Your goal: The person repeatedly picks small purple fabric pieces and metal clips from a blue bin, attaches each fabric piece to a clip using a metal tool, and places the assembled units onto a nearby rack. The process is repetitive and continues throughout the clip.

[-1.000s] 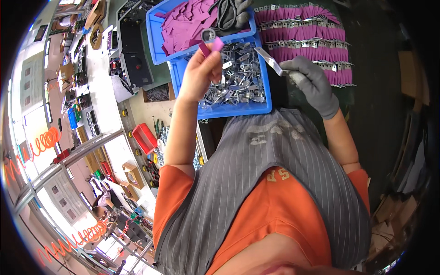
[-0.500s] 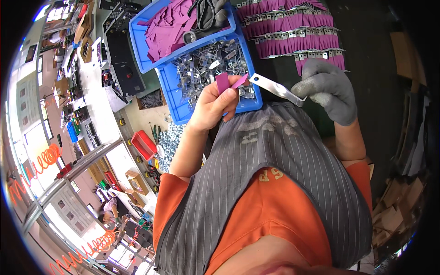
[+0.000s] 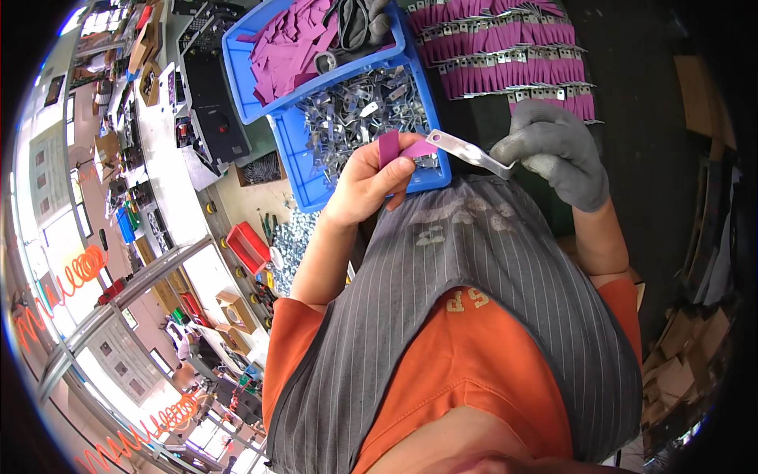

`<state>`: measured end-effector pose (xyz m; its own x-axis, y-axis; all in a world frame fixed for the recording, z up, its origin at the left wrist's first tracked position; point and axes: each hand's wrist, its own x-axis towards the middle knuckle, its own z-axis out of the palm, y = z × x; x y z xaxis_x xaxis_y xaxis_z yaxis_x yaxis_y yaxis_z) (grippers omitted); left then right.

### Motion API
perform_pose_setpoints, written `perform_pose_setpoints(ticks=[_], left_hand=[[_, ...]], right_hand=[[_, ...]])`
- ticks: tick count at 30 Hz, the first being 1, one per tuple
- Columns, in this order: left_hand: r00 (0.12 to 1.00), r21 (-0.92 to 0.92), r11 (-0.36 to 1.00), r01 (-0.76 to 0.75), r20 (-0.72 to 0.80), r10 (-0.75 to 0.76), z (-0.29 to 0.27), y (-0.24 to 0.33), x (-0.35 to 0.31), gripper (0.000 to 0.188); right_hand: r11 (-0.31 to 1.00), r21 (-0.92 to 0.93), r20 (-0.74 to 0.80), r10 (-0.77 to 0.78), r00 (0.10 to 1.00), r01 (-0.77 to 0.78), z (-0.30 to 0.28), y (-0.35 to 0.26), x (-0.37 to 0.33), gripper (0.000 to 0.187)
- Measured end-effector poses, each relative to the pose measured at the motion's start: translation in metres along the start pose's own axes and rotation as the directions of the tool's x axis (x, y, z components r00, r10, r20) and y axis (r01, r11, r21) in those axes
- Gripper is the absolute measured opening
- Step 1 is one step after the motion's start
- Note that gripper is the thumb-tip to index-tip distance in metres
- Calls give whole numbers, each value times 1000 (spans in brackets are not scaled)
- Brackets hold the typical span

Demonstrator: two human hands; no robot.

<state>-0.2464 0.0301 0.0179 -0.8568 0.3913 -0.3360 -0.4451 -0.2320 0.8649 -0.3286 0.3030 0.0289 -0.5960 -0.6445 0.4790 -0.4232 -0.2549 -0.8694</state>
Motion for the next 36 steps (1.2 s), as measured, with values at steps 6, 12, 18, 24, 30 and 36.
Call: perform_pose_setpoints(ticks=[6, 12, 18, 24, 30, 36], left_hand=[[1000, 7, 1000, 12, -1, -12, -3, -1, 1, 36], [1000, -13, 1000, 18, -15, -18, 0, -3, 2, 35], [1000, -17, 1000, 21, -3, -21, -2, -5, 3, 34], [997, 155, 985, 81, -26, -78, -1, 0, 1, 31], [975, 459, 887, -41, 213, -65, -6, 12, 5, 27], [940, 511, 818, -265, 324, 102, -10, 10, 14, 26]], right_hand=[[991, 123, -61, 57, 997, -49, -6, -6, -8, 28], [997, 80, -33, 21, 999, -18, -1, 1, -8, 28], [994, 82, -91, 80, 993, -73, 6, 4, -12, 27], [996, 82, -19, 47, 999, -45, 3, 6, -11, 26], [965, 218, 194, 106, 975, -148, -4, 12, -8, 21], [918, 141, 227, 334, 915, -370, 17, 21, -14, 20]])
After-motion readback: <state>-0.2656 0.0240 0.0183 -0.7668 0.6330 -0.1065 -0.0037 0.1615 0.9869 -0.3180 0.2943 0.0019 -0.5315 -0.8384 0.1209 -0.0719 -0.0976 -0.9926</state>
